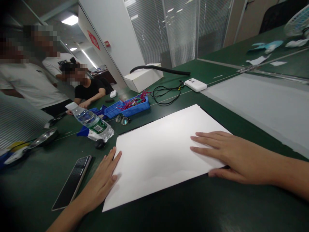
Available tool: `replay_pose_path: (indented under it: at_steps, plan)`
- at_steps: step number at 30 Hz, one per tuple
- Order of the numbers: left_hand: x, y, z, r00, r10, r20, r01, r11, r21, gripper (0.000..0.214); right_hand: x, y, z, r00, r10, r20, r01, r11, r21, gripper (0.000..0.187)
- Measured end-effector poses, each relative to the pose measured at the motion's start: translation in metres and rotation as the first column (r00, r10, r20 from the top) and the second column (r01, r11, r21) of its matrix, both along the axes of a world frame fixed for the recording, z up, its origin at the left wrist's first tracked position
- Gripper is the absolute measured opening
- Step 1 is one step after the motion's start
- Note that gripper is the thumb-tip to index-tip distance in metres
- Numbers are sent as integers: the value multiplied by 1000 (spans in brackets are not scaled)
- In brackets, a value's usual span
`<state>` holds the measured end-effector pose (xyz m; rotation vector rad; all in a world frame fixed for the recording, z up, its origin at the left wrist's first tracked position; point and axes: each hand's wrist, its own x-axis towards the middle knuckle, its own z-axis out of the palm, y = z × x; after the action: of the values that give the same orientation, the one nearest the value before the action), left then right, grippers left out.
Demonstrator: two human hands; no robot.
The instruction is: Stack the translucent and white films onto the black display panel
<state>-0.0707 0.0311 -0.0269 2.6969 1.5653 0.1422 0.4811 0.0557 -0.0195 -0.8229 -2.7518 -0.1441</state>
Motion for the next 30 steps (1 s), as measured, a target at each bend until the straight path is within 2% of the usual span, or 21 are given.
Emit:
replay_pose_path:
  at_steps: [11, 16, 21, 26, 28, 30]
  plan:
    - [-1, 0, -1, 1000, -12, -9, 12, 1000, -1, 71, -5, -6, -6, 996, -81, -43, 78, 994, -75, 89]
    - [-1, 0, 0, 1000, -6, -4, 6, 1000, 3, 71, -5, -5, -5, 998, -60, 1, 60, 998, -27, 87]
    - [3, 1, 2, 1000, -6, -23, 6, 1000, 11, 76, -8, -6, -3, 999, -35, -20, 35, 999, -15, 86]
    - [5, 0, 5, 999, 0, -41, 1, 1000, 18, 80, -2, -1, 0, 1000, 13, -19, -13, 1000, 4, 79]
    - [5, 0, 5, 999, -3, -36, 4, 1000, 23, 80, 12, 8, 2, 994, -76, -73, 79, 996, 48, 68]
    - [5, 0, 5, 1000, -5, -31, 6, 1000, 29, 80, 34, 22, 3, 948, -293, -128, 306, 947, 99, 58]
